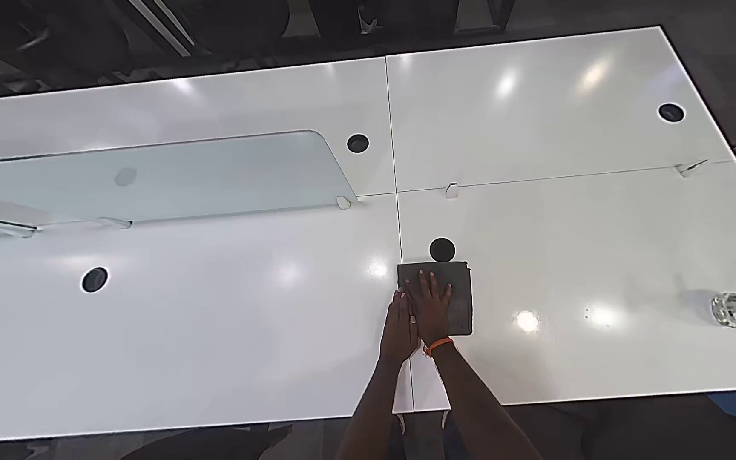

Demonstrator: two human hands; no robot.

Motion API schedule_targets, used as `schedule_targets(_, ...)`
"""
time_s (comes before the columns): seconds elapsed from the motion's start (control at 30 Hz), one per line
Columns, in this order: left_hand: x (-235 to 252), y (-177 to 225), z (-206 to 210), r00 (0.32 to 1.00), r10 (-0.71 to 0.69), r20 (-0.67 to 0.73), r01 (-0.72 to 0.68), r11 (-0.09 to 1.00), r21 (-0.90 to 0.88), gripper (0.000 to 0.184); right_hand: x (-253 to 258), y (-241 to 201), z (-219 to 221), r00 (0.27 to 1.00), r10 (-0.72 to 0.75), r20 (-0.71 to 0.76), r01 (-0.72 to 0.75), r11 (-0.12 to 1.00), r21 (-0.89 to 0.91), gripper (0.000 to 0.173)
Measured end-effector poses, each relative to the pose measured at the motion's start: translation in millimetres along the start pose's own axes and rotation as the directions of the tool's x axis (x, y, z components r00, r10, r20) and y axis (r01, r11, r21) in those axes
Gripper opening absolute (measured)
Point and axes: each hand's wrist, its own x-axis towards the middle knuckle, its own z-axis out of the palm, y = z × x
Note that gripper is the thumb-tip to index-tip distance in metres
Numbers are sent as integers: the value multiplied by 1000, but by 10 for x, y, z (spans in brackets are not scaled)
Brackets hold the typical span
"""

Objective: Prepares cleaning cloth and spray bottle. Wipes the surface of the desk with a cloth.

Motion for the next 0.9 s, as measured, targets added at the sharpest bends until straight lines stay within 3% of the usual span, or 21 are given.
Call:
schedule_targets(0.1, 45, 33, 113, 998, -41, -50, 46, 991, 123, 66, 370, -2, -35, 1000, 7, 0, -7, 1000, -30, 49)
schedule_targets(0.3, 90, 77, 130, 994, -104, -46, 112, 966, 235, 67, 945, -55, -25, 1000, 3, 16, -3, 999, -53, 62)
schedule_targets(0.5, 87, 57, 145, 996, -82, -22, 85, 947, 311, 61, 1478, -58, -57, 1000, -7, -7, 7, 1000, -25, 77)
schedule_targets(0.73, 63, 9, 144, 999, -49, -1, 46, 944, 325, 57, 2325, 269, -258, 983, -180, -30, 180, 983, 17, 73)
schedule_targets(0.9, 68, 9, 145, 998, -59, -1, 56, 949, 310, 56, 2613, 741, -396, 975, -221, -20, 221, 975, 1, 57)
